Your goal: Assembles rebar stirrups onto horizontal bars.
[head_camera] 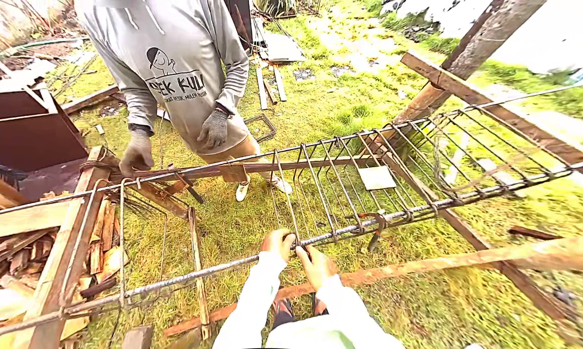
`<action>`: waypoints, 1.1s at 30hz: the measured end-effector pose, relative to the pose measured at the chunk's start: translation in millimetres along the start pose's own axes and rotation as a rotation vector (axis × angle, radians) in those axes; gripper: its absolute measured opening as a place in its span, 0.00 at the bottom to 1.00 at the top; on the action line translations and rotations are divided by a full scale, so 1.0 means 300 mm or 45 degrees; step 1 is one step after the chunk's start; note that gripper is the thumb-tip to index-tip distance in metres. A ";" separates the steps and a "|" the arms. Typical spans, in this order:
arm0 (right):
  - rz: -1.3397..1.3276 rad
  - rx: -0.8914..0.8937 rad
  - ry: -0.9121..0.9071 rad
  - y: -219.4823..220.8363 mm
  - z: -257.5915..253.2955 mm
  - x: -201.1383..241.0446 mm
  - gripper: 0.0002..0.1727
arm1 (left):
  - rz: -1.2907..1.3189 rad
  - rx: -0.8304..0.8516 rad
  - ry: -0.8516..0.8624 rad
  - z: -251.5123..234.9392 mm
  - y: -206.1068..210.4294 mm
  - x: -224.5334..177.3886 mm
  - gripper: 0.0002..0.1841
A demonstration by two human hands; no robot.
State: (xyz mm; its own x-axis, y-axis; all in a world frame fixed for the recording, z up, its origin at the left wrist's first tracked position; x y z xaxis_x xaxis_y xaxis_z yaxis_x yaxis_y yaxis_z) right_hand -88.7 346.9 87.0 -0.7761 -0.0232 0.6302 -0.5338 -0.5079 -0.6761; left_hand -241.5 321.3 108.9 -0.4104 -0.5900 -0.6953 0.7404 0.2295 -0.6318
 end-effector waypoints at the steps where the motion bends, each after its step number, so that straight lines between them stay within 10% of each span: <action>1: 0.007 0.005 -0.029 0.006 0.009 -0.001 0.39 | 0.004 -0.054 -0.020 0.009 0.000 0.007 0.18; 15: -0.047 0.124 -0.095 0.007 0.022 -0.018 0.27 | -0.059 -0.825 0.968 0.183 0.067 0.039 0.16; 22: 0.279 0.277 -0.210 -0.045 0.043 0.067 0.23 | -0.054 -0.993 1.083 0.190 0.079 0.046 0.13; 28: -0.227 0.373 0.197 -0.077 0.048 0.052 0.19 | -0.146 -0.882 1.057 0.200 0.102 0.043 0.22; 33: 0.089 0.493 -0.118 -0.137 0.056 0.115 0.32 | -0.126 -1.116 1.006 0.219 0.126 0.038 0.23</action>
State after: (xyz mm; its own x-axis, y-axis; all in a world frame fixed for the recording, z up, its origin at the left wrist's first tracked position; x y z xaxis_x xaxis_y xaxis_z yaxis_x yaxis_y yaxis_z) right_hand -87.9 352.5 142.9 -0.7631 -0.1373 0.6315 -0.3015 -0.7886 -0.5358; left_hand -183.2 272.5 99.7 -0.8882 -0.0636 -0.4550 0.1956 0.8437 -0.4999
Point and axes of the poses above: each hand's wrist, its own z-axis away from the middle knuckle, its own y-axis out of the palm, x = y × z, the point moved 7 cm from there along -z, towards the middle knuckle, and after that the axes turned 14 degrees about -x, right-handed, at the moved point
